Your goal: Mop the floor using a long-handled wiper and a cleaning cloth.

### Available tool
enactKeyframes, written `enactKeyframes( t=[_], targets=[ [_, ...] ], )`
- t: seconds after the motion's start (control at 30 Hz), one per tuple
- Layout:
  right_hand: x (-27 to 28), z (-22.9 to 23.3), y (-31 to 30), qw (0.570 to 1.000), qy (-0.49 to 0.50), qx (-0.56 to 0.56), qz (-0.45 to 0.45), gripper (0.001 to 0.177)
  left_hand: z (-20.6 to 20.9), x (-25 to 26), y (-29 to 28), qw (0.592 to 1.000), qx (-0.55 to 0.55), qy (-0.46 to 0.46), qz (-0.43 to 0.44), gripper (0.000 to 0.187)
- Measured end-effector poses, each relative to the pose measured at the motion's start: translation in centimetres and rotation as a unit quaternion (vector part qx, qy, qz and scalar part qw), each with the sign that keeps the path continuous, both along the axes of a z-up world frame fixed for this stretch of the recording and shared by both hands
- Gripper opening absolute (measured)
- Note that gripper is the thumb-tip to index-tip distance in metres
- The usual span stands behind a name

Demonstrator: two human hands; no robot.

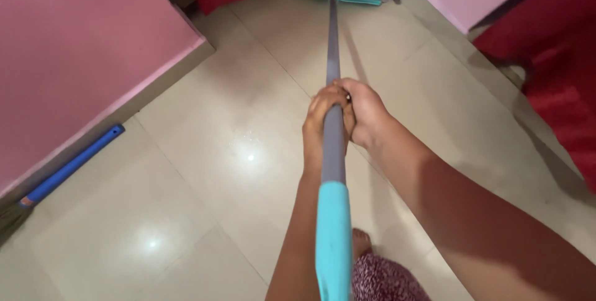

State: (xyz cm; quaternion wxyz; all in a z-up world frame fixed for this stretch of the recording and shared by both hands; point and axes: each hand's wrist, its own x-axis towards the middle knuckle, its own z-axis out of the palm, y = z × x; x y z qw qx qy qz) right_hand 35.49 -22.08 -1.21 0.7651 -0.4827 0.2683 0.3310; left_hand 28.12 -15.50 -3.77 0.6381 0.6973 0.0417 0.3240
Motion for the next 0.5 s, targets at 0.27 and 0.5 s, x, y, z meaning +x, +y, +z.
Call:
enactKeyframes(
  t=[0.27,0.5],
  targets=[
    [-15.0,4.3,1.3,1.0,-0.003,-0.027,0.01,0.023,4.4,-15.7,0.8,0.989,-0.083,0.095,-0.079,0.019],
    [-22.3,2.6,0.4,0.997,-0.055,-0.045,0.039,0.017,6.6,-22.7,-0.4,0.982,-0.152,0.106,-0.037,0.019]
  ],
)
